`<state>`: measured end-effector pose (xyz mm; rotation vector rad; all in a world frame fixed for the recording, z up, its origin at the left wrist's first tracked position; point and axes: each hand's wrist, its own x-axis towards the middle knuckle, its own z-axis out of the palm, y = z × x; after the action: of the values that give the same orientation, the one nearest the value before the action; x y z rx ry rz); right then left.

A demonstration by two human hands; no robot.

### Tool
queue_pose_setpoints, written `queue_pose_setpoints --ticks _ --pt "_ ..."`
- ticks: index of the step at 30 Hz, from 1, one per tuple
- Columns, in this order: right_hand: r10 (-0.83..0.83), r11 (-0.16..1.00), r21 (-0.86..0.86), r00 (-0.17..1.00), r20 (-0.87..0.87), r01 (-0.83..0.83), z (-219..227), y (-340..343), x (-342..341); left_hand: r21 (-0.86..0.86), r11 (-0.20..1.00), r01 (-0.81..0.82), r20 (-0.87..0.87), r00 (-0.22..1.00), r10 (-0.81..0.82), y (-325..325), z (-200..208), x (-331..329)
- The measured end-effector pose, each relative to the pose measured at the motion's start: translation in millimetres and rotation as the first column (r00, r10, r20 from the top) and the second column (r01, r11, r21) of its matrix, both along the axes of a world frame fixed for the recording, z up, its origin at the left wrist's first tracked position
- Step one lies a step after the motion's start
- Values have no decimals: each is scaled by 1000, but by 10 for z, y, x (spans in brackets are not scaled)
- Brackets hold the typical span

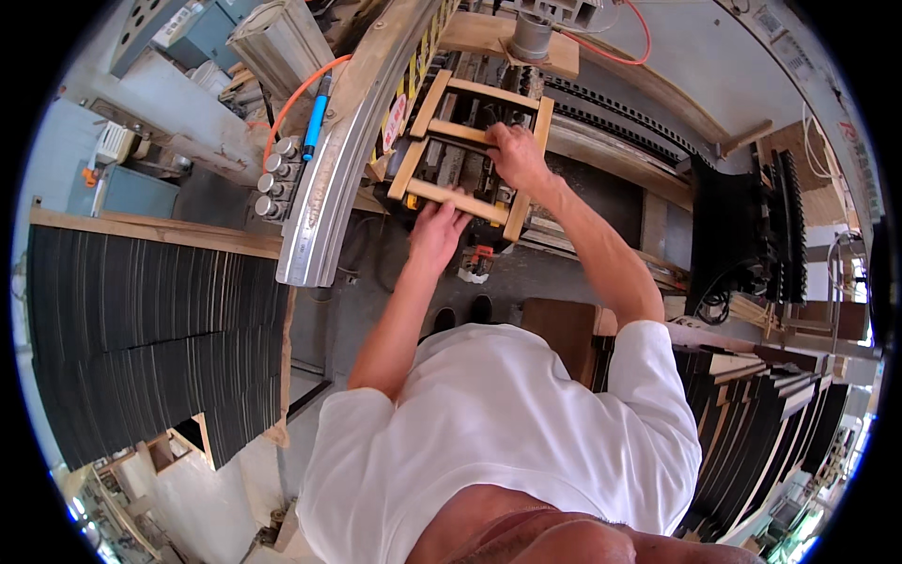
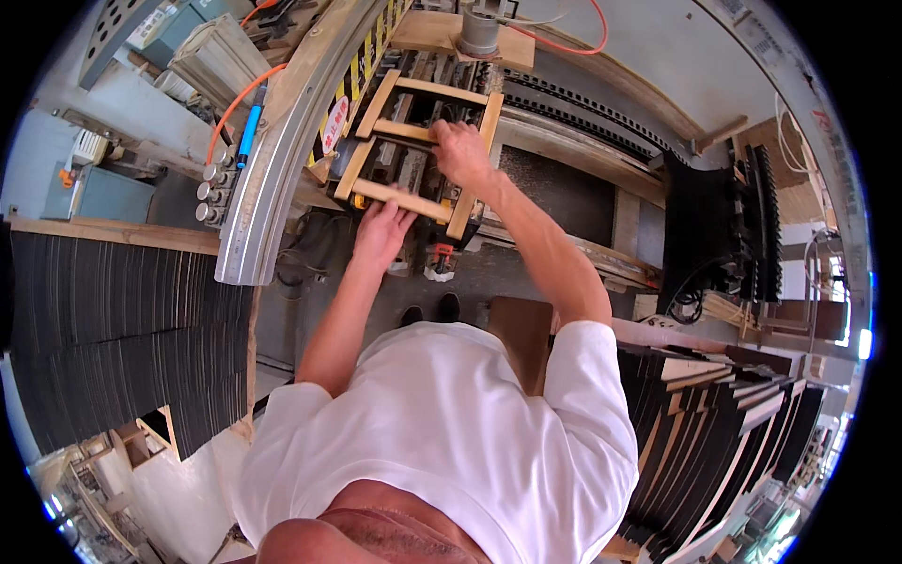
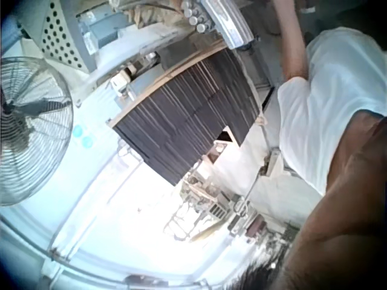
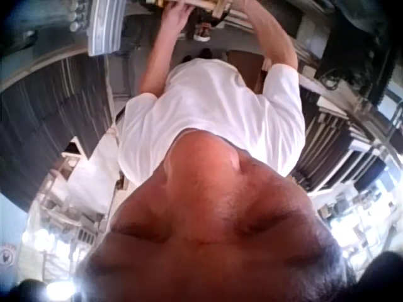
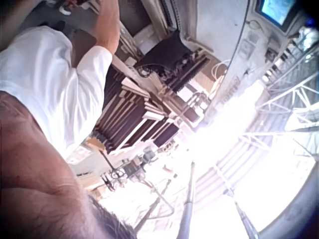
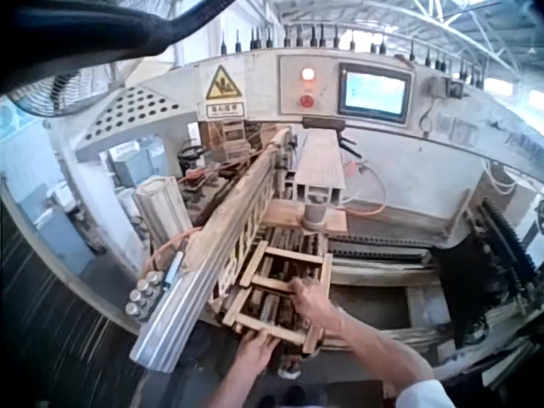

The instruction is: The person repeatedly picks up small wooden frames from a stack, places them into a machine, and then removes them to place them on a different stack. The person handles the frames one at a time in a repetitive cycle.

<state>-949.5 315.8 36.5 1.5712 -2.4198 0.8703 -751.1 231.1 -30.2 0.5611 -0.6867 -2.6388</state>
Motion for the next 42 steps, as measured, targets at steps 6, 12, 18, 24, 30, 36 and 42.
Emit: queue_pose_setpoints --ticks 6,12,18,24,30,36,42 --pt "-2 999 36 1000 -12 3 -180 -384 -572 -28 999 -23 85 996 26 363 185 1008" --pt "35 998 50 996 80 -39 -177 -512 -737 -43 993 -113 124 985 117 567 303 1532" --pt "-40 995 101 988 150 24 -184 -657 -880 -76 994 -82 176 980 94 461 231 1660" --pt "-72 988 144 992 106 56 -125 -751 -825 -90 994 -66 186 979 81 251 -35 1962" --pt "-116 989 101 987 114 105 -217 -781 -910 -60 993 -104 286 951 117 124 -268 2354" --pt "-83 978 196 996 23 77 -127 -901 -1127 -113 987 -115 345 927 148 -15 -356 2579" --pt "-140 967 207 989 -44 146 -253 -990 -1040 -202 979 -33 381 918 109 -111 -534 2722"
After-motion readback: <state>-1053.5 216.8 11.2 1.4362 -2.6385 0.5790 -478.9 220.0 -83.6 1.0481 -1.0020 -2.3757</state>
